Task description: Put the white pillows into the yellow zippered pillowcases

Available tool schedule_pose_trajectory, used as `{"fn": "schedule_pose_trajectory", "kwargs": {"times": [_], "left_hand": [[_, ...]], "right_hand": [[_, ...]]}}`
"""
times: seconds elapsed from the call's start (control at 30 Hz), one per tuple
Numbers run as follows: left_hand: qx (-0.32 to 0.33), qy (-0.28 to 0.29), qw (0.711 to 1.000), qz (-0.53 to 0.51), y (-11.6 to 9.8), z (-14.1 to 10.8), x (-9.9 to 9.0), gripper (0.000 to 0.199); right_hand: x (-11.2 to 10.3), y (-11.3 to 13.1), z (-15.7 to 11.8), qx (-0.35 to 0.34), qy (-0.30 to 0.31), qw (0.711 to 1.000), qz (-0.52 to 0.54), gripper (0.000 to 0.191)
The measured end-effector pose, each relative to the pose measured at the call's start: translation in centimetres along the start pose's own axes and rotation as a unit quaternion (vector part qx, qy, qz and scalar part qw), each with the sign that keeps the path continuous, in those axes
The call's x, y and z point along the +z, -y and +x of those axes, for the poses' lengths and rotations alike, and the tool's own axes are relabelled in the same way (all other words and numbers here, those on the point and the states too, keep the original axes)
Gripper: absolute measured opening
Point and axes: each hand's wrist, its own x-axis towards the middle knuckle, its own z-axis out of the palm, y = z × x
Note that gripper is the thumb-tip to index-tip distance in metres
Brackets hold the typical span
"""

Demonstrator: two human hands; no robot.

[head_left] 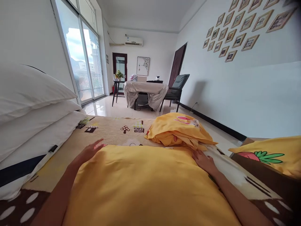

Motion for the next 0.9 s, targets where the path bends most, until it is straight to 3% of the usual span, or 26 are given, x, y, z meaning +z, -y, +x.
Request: {"fn": "schedule_pose_trajectory", "kwargs": {"times": [0.07,0.13,0.23,0.33,0.43,0.6,0.7,0.8,0.9], "left_hand": [[0.099,0.064,0.991,-0.071,-3.5,-2.4,-1.9,0.061],[0.175,0.078,0.977,-0.089,-7.6,-4.8,-2.3,0.063],[0.298,0.131,0.943,-0.074,-12.3,-7.1,-0.2,0.062],[0.347,0.182,0.919,-0.051,-13.7,-7.2,2.6,0.059],[0.324,0.188,0.926,-0.054,-12.9,-6.0,3.9,0.058],[0.295,0.175,0.938,-0.055,-11.9,-5.4,3.8,0.061],[0.299,0.171,0.937,-0.052,-11.9,-5.5,3.6,0.062],[0.305,0.172,0.936,-0.035,-11.8,-5.9,2.6,0.062],[0.298,0.156,0.942,0.013,-12.6,-7.7,0.6,0.061]], "right_hand": [[-2.1,1.5,-1.9,-0.02,-0.018,0.999,0.022,0.052],[-3.9,3.7,-4.8,-0.082,-0.026,0.993,0.081,0.055],[-4.7,7.1,-9.7,-0.217,0.013,0.965,0.147,0.057],[-3.1,9.0,-13.1,-0.248,0.053,0.955,0.155,0.057],[-1.2,8.5,-13.8,-0.197,0.012,0.969,0.149,0.057],[1.2,4.6,-12.6,-0.121,-0.105,0.979,0.128,0.055],[2.7,1.5,-12.4,0.007,-0.166,0.975,0.145,0.066],[3.5,-1.3,-12.9,0.13,-0.117,0.963,0.204,0.083],[3.4,-3.2,-13.4,0.167,-0.083,0.947,0.26,0.088]]}}
